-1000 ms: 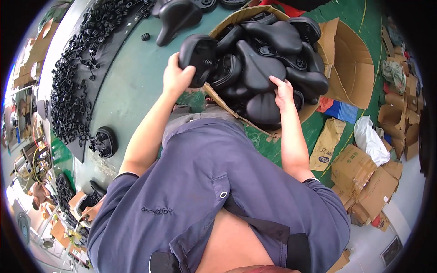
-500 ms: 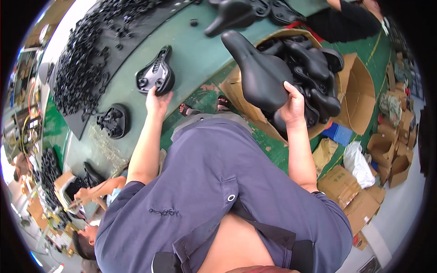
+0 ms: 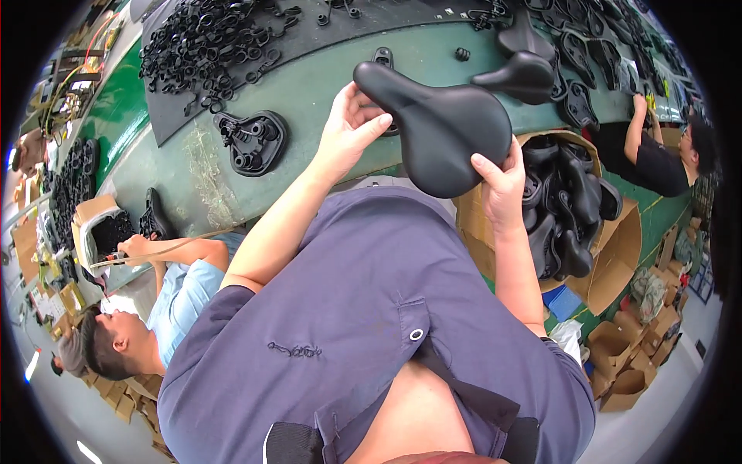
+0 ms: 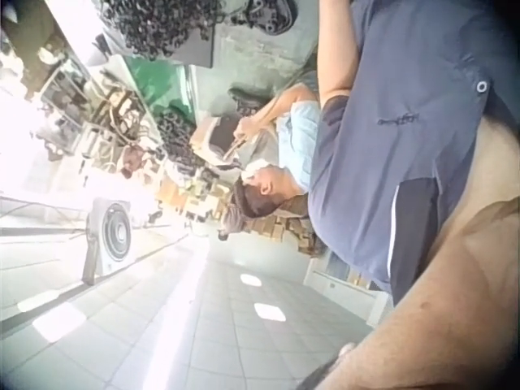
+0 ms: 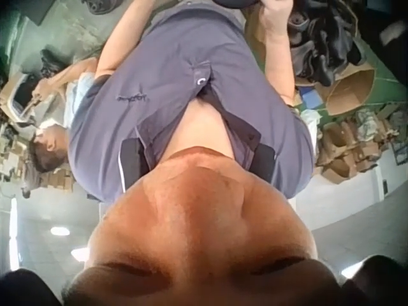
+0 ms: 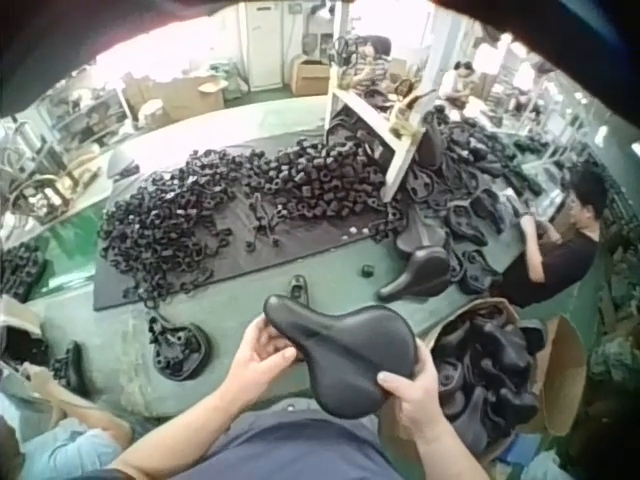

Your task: Assembling components onto bicycle seat bases and organizing them into large shipping containers.

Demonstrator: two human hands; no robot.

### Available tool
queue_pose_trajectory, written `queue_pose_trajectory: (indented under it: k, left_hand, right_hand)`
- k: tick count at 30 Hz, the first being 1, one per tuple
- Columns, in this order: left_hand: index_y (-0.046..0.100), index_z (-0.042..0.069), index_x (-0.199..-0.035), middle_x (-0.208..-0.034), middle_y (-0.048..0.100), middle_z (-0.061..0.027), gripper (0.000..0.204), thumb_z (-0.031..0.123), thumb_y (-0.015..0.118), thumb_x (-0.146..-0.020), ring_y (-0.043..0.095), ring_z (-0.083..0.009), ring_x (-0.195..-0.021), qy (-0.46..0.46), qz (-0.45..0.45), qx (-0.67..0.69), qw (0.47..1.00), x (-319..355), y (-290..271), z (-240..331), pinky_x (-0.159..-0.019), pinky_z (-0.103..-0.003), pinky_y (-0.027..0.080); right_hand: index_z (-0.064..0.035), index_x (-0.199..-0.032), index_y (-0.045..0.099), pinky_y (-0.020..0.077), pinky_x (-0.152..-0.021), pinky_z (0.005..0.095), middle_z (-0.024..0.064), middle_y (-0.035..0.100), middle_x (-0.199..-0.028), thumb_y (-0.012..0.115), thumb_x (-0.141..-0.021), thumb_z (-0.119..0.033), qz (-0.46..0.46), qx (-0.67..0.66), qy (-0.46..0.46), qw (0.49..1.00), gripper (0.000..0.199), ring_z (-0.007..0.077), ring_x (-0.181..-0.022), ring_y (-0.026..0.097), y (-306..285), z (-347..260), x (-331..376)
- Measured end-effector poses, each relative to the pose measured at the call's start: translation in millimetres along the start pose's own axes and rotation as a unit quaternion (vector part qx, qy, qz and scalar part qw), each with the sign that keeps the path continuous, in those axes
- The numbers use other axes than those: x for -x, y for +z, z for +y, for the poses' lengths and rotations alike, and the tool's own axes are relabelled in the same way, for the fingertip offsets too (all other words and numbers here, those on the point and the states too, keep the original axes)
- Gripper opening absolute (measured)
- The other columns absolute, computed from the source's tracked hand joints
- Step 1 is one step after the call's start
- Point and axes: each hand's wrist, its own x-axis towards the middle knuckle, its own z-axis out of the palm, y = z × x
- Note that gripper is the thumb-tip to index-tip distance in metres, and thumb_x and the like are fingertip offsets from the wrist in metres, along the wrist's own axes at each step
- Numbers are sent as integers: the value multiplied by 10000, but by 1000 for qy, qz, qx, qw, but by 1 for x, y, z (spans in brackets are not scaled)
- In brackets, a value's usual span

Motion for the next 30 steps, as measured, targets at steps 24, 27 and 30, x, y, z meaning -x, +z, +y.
queue_pose_trajectory:
  k: [24, 27, 30]
  left_hand:
    - [402, -54, -1417, -1166, 658, -119, 714, 132, 865, -906, 697, -155, -955, 173, 217, -130, 952, -99, 63, -3, -805, -287, 599]
    - [443, -59, -1400, -1060, 680, -97, 618, 143, 818, -952, 694, -134, -824, 139, 230, -116, 956, -102, 65, -8, -675, -270, 596]
    - [411, -53, -1444, -1096, 673, -102, 677, 141, 824, -945, 702, -149, -878, 91, 214, -72, 970, -104, 63, -12, -747, -290, 614]
  right_hand:
    - [-6, -1495, 438, 487, -1129, 383, 125, 605, -1369, 800, -841, 52, -153, 12, 73, 985, 750, 231, -1288, 599, -52, -24, -136]
    - [12, -1446, 496, 517, -1090, 378, 124, 635, -1330, 794, -868, 3, -155, -19, 123, 980, 651, 225, -1249, 624, -62, -28, -147]
    - [24, -1400, 539, 554, -1030, 370, 124, 658, -1286, 785, -894, -52, -156, -36, 173, 972, 567, 214, -1180, 658, -70, -33, -159]
